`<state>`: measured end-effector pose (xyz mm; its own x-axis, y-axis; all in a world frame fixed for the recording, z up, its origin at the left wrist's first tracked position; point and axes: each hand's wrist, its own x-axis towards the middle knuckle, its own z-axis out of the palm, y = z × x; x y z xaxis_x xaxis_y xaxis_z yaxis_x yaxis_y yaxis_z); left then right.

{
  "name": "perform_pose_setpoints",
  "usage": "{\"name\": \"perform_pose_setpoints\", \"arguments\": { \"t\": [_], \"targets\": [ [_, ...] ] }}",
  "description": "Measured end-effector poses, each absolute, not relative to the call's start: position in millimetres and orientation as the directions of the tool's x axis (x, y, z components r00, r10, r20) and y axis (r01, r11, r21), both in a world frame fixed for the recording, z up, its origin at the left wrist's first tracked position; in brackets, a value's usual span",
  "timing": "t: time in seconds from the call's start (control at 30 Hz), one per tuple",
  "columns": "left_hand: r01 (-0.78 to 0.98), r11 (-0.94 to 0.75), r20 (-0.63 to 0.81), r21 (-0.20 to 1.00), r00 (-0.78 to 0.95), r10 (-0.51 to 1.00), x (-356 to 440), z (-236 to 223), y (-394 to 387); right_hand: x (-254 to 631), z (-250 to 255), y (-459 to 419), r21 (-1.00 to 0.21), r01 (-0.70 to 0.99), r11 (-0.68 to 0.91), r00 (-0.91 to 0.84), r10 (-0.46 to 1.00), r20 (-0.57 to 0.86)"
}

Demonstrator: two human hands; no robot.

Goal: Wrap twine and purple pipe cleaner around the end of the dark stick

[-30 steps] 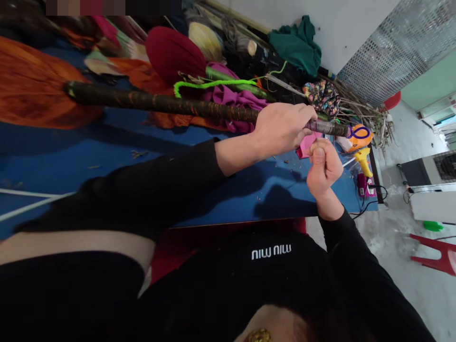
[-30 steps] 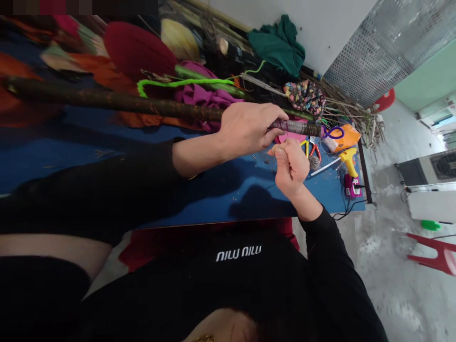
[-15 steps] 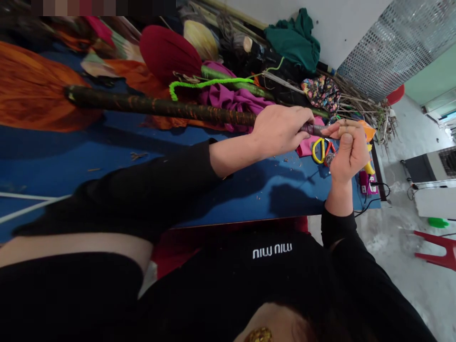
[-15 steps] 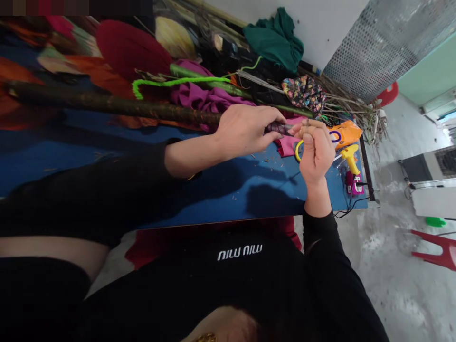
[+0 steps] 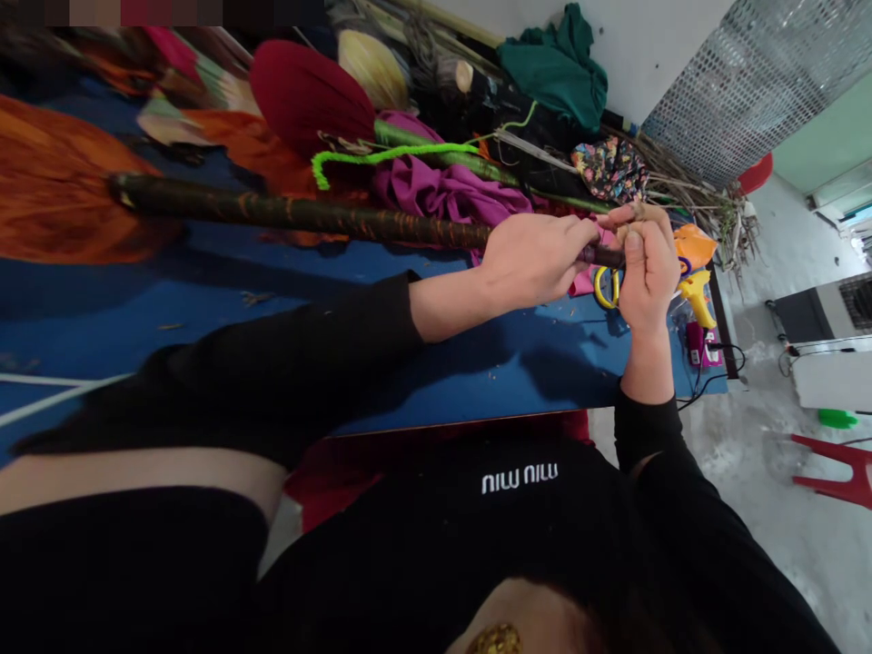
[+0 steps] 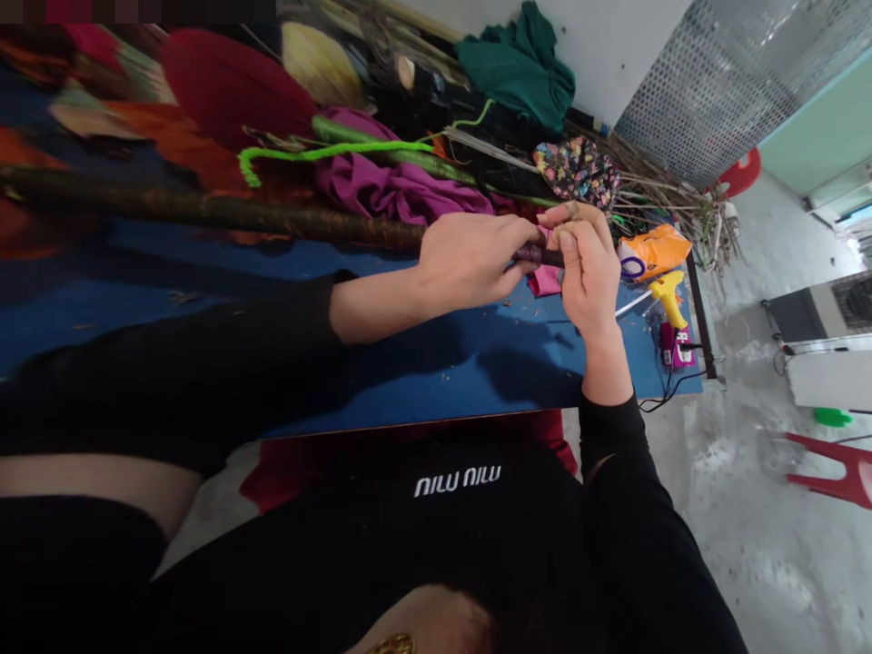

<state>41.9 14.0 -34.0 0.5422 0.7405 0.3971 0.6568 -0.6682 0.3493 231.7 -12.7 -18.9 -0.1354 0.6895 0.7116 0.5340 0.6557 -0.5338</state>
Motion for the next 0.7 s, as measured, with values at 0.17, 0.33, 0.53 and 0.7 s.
{"name": "perform_pose_setpoints", "arguments": {
  "t": [0.17,0.33,0.53,0.7],
  "targets": [
    [0.642,-0.722,0.459,0.258,0.576,0.676,43.9,-43.3,13.5,233.6,-17.7,-10.3,-0.535,0.585,0.609,-0.186,0.743,0.643],
    [0.606,-0.778,0.519,0.165,0.618,0.591,42.5,-52.0,19.7,231.8,-20.6,-10.0,-0.562,0.57,0.6,-0.168,0.754,0.635],
    [0.599,-0.737,0.49,0.313,0.563,0.665,37.1,-44.8,19.3,249.0,-11.5,-18.2,-0.762,0.372,0.53,0.099,0.793,0.601],
    [0.582,-0.713,0.5,0.391,0.515,0.696,33.6,-35.0,20.9,288.8,-0.3,-18.5,-0.891,0.197,0.409,0.343,0.822,0.454]
  ]
}}
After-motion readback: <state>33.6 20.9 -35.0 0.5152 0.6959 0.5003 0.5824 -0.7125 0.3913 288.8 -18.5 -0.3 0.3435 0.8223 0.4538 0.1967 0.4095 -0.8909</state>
